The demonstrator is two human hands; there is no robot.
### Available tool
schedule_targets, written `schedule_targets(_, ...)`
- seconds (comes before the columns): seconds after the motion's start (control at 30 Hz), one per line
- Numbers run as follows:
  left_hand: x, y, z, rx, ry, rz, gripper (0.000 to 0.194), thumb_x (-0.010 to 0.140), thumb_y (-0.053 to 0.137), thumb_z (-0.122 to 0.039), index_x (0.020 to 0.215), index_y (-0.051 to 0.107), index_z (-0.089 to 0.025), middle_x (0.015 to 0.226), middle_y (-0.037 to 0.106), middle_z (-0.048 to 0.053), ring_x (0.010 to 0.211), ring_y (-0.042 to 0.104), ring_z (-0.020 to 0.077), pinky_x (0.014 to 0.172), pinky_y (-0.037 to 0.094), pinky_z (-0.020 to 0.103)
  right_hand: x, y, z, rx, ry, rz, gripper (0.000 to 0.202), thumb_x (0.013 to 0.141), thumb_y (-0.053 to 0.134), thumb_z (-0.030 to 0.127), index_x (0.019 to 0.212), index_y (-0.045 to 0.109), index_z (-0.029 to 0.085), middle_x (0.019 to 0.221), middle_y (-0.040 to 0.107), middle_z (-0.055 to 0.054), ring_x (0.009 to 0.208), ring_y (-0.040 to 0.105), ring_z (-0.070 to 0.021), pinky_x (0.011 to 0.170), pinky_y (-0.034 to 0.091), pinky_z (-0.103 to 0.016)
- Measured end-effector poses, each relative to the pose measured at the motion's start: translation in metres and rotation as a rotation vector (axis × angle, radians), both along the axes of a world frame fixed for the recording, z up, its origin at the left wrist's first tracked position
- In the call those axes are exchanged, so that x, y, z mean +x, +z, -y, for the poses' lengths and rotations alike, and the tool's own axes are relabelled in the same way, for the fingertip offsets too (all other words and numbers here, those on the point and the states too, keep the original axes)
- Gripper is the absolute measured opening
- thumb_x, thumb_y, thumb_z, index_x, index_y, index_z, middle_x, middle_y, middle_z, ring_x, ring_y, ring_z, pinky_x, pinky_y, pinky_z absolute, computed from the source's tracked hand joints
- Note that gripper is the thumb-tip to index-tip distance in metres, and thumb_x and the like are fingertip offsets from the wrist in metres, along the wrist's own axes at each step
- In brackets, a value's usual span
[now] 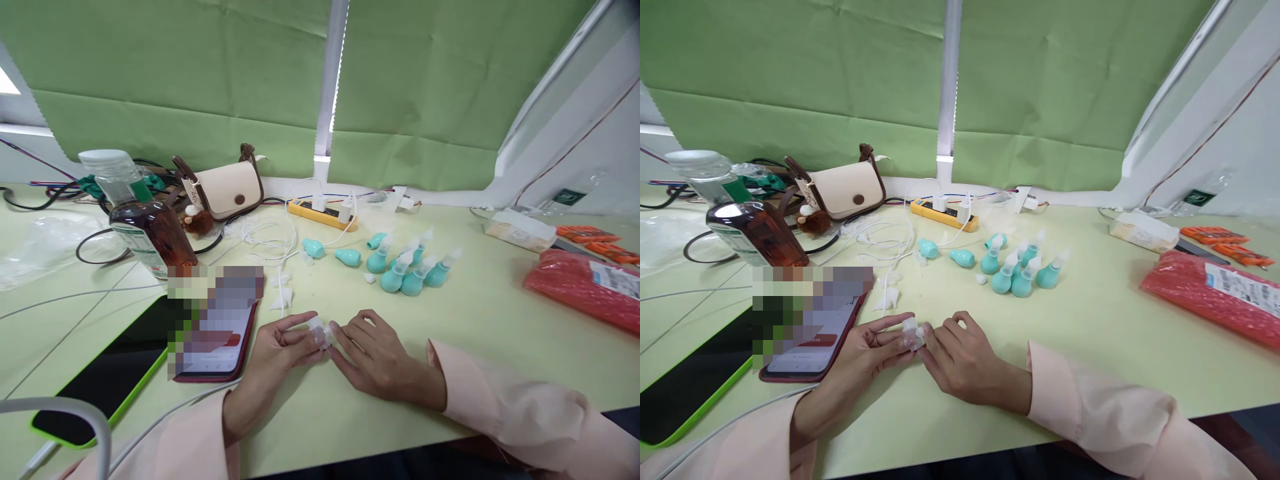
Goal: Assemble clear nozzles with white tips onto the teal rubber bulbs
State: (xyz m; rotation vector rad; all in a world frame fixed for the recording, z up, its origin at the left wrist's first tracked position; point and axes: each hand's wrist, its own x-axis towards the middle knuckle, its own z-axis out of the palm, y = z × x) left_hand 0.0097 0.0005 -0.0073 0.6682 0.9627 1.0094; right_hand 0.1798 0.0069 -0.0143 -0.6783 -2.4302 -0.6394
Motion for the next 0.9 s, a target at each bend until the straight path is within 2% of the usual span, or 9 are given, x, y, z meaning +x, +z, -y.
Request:
schedule_targets(0.17, 0.0, -0.0018, -0.0005, 0.014, -0.013, 0.055, 0.045, 0.056, 0.075, -0.016, 0.097, 0.058, -0.009, 0.074, 0.07, 0.009, 0.073, 0.065, 0.0198, 0.072, 0.052, 0.03, -0.0024, 0.0031, 0.0036, -0.014, -0.028, -0.016, 0.02, 0.079, 0.047, 0.016, 0.095, 0.054, 0.005, 0.063, 0.06, -0.007, 0.057, 0.051, -0.0158, 0.054, 0.04, -0.033)
schedule_targets(0.5, -0.0005, -0.0014, 0.0, 0.006, -0.016, 0.031, 0.04, 0.058, 0.074, -0.013, 0.094, 0.057, -0.009, 0.07, 0.07, 0.008, 0.068, 0.065, 0.0167, 0.067, 0.052, 0.026, -0.0047, 0.0035, 0.0062, -0.066, -0.024, -0.056, 0.026, 0.078, 0.047, 0.017, 0.1, 0.052, 0.004, 0.067, 0.06, -0.009, 0.061, 0.052, -0.0176, 0.055, 0.042, -0.033)
schedule_targets(0.67, -0.0009, -0.0033, -0.0005, 0.032, -0.021, 0.027, 0.043, 0.056, 0.075, -0.017, 0.094, 0.057, -0.009, 0.074, 0.07, 0.01, 0.072, 0.065, 0.0199, 0.07, 0.051, 0.029, -0.0025, -0.0007, 0.002, -0.209, 0.065, -0.119, 0.03, 0.078, 0.046, 0.016, 0.106, 0.047, 0.006, 0.068, 0.058, -0.008, 0.063, 0.051, -0.0172, 0.056, 0.043, -0.032)
schedule_targets(0.8, -0.0008, -0.0037, -0.0015, 0.018, -0.018, -0.007, 0.044, 0.05, 0.078, -0.015, 0.088, 0.058, -0.008, 0.07, 0.07, 0.01, 0.07, 0.066, 0.023, 0.07, 0.051, 0.034, 0.0001, -0.0046, -0.0011, -0.285, 0.132, -0.185, 0.029, 0.076, 0.048, 0.015, 0.105, 0.049, 0.01, 0.065, 0.057, -0.006, 0.06, 0.05, -0.0157, 0.053, 0.042, -0.03)
schedule_targets(0.9, -0.0006, -0.002, -0.0009, 0.034, -0.025, 0.016, 0.043, 0.056, 0.075, -0.016, 0.093, 0.056, -0.009, 0.076, 0.07, 0.011, 0.076, 0.065, 0.0232, 0.075, 0.05, 0.034, -0.0005, -0.0052, -0.0023, -0.488, 0.188, -0.383, 0.033, 0.074, 0.05, 0.015, 0.107, 0.051, 0.014, 0.064, 0.059, -0.003, 0.058, 0.052, -0.0133, 0.055, 0.044, -0.028)
